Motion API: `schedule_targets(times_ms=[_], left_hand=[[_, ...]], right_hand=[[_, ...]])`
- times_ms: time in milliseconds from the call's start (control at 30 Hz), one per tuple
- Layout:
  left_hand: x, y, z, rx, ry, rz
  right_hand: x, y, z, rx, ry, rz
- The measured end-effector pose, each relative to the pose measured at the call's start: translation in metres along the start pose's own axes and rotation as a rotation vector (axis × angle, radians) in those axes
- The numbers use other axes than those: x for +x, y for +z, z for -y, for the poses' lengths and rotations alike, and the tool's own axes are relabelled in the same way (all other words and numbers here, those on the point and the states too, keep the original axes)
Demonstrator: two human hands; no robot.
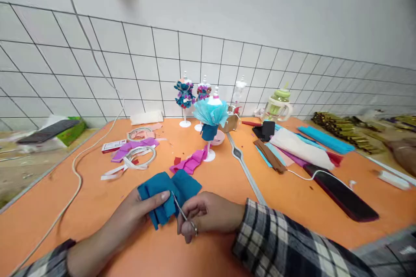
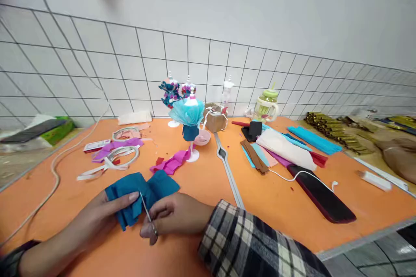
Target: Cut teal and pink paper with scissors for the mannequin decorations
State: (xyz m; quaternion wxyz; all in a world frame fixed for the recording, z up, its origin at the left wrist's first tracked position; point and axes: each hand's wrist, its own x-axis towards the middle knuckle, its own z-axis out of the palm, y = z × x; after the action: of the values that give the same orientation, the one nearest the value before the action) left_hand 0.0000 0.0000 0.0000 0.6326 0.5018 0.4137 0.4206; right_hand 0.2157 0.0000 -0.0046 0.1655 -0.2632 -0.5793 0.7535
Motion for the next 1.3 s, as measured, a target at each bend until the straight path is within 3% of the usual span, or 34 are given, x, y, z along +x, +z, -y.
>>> schedule_targets(times_ms=[200, 400, 733, 1300], left_hand=[[-0.004, -0.004, -0.002, 0.129, 0.01, 0.047], [-0.001, -0.011, 0.005, 0.094, 0.0, 0.052], [-0.003, -0.011, 0.004, 0.136, -0.032, -0.035], [-0.003, -0.009, -0.001, 0.322, 0.023, -0.038]], right_hand=[[0.0, -0.003, -0.001, 0.005, -0.019, -0.031], [-0.001, -0.004, -0.001, -0.026, -0.019, -0.036], [-0.006, -0.002, 0.006, -0.061, -0.021, -0.062], [-0.005, -0.005, 0.005, -0.074, 0.009, -0.063]])
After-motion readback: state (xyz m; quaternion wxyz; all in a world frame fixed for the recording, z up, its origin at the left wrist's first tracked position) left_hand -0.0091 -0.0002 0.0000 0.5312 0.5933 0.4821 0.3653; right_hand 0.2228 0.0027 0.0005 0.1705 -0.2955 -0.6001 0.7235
